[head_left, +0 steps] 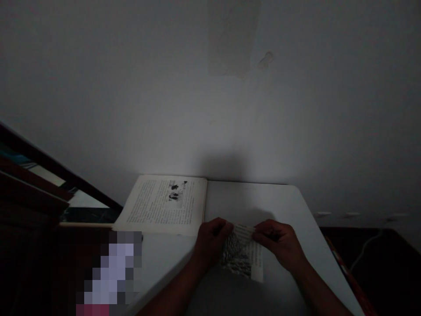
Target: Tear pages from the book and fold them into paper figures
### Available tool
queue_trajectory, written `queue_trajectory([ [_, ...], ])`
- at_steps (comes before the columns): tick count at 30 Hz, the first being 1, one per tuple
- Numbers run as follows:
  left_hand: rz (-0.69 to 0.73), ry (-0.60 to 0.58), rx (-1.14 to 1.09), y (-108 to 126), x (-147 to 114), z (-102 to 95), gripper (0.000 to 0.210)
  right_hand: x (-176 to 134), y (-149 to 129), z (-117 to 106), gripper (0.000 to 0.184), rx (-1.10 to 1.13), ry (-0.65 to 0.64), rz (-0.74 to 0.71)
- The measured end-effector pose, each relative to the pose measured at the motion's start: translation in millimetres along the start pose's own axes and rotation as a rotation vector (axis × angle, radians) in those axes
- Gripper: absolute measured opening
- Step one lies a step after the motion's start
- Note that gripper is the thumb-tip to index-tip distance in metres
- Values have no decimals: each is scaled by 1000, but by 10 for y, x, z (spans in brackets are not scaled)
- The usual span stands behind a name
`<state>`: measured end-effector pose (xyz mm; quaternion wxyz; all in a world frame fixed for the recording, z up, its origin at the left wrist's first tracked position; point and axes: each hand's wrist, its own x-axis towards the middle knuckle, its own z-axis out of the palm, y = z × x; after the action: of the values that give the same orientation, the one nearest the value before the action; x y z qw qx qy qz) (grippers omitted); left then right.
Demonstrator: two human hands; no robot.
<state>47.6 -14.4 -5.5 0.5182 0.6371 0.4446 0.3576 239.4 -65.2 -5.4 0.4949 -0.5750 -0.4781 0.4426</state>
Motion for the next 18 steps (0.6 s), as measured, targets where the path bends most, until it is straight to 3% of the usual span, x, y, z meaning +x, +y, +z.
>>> queue_trajectory([
  [6, 12, 1, 36, 22, -5, 15, 34, 19, 46, -41, 19, 9, -51, -1],
  [18, 16, 4, 59, -4, -27, 9, 35, -14, -34, 18, 17, 74, -2, 58],
])
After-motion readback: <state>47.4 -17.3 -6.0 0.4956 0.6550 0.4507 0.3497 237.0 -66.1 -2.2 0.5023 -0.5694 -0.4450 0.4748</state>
